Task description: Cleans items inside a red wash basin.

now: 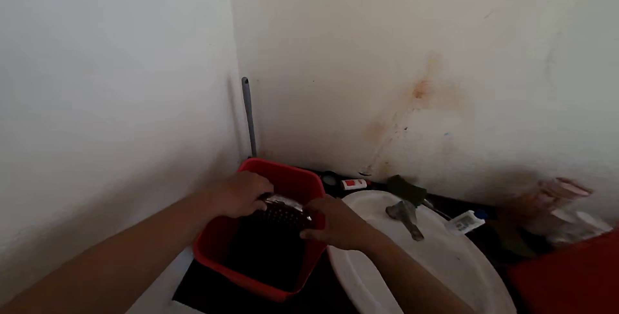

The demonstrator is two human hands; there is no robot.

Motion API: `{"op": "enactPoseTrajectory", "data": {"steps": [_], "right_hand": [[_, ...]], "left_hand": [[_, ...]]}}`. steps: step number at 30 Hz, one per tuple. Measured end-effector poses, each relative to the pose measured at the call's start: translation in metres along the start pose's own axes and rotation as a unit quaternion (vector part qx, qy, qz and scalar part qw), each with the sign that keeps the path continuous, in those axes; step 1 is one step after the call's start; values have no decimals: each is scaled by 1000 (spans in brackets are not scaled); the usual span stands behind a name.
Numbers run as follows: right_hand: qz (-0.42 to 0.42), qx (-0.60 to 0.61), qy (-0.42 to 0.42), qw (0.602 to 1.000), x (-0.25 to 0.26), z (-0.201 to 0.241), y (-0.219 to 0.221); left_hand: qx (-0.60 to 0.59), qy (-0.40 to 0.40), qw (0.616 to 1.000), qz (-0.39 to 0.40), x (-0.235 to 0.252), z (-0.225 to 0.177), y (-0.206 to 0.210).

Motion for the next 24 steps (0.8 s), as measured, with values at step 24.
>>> {"op": "enactPoseTrajectory", "data": {"steps": [24], "right_hand": [[-80, -59, -99, 990, 27, 51, -92]], "left_hand": [[-175, -117, 939, -272, -61, 28, -28]]}}
Point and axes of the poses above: each hand's wrist, its own x-axis towards the middle knuckle, its own y-axis out of the palm, z = x × y, the point moved 7 cm from there along x, towards the middle knuckle, and after that the axes turned 14 degrees about y, right-handed, at the moved point
